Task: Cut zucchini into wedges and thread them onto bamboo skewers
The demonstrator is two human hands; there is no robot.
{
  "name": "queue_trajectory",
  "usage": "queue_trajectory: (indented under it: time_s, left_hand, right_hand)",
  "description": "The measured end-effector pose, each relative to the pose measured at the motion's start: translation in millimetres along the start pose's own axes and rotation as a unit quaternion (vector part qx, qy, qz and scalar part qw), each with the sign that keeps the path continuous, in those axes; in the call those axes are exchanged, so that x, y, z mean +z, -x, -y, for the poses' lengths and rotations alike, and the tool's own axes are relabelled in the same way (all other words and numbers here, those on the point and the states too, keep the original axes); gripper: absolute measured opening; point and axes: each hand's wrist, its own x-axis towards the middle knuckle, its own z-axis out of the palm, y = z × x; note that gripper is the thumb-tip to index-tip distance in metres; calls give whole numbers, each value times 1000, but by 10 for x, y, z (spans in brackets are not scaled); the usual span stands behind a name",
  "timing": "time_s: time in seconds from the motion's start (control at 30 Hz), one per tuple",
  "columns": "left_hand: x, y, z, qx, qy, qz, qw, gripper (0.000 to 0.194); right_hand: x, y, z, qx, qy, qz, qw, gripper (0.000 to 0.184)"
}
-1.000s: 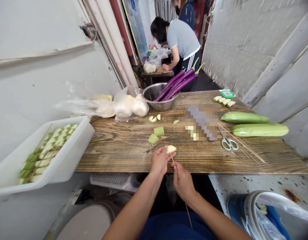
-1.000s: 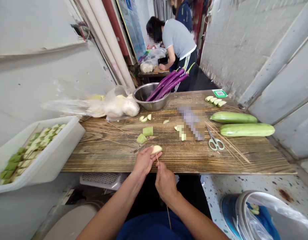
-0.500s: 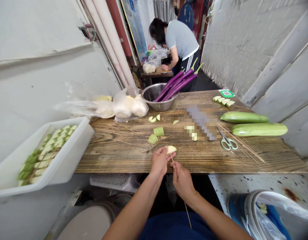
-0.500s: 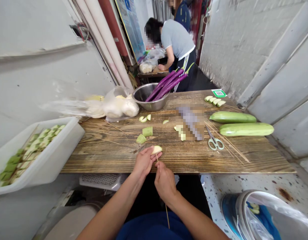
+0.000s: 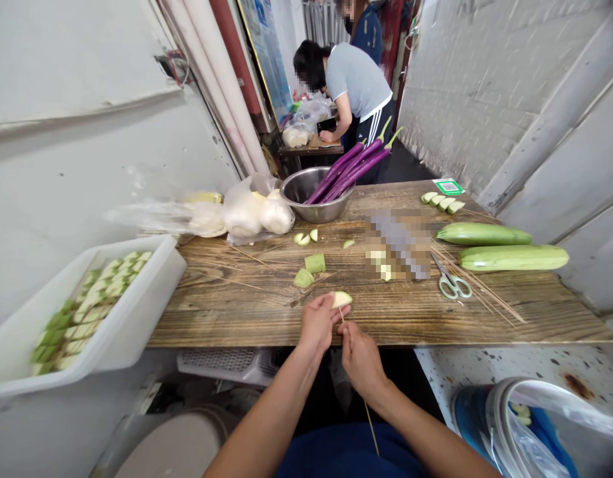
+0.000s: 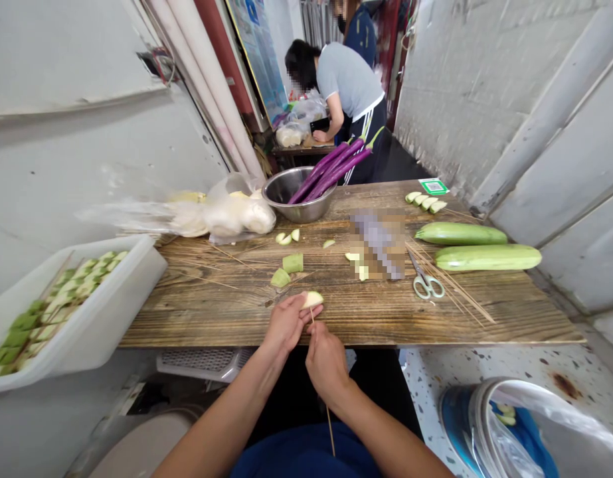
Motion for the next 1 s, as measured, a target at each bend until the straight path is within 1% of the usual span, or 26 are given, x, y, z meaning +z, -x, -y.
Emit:
queue_trajectory:
  time_s: [0.13,0.27,0.33,0.4,0.53,0.63,0.73,0.83,0.93,1.0]
  left_hand:
    - [6,21,8,-7,-10,10,1000,8]
    - [28,88,25,-9,-26,35,999,12]
    - [36,117,4,4,-16,45,999,14]
    - [42,129,-49,29,4,42,999,15]
    - [47,105,-186,80,26,19,996,12]
    - [52,90,-222,83,27,14,996,12]
    - [76,110,-179,72,28,15,997,12]
    - [138,175,-73,57,12,24,998,14]
    - [226,262,72,40,-32,52,997,19]
    - [282,301,148,42,-61,76,994,23]
  right_hand:
    - [-2,-31,10,2,-3,-2,1000,27]
    - [-30,-77,33,14,-46,-20,999,28]
    - [-61,-84,48,28,-73,-24,997,29]
    - [-102,-76,65,33,-90,-18,995,29]
    - [-193,-36,99,7,-102,-1,995,28]
    - [-233,-13,111,-13,-98,-4,995,26]
    - [-238,2,90,-19,-86,-8,996,27]
    - [-242,-9,38,-8,-91,-24,996,28]
    - [-286,-54,-33,17,-102,-48,993,29]
    - [-339,-84,-89,29,-105,-55,993,30]
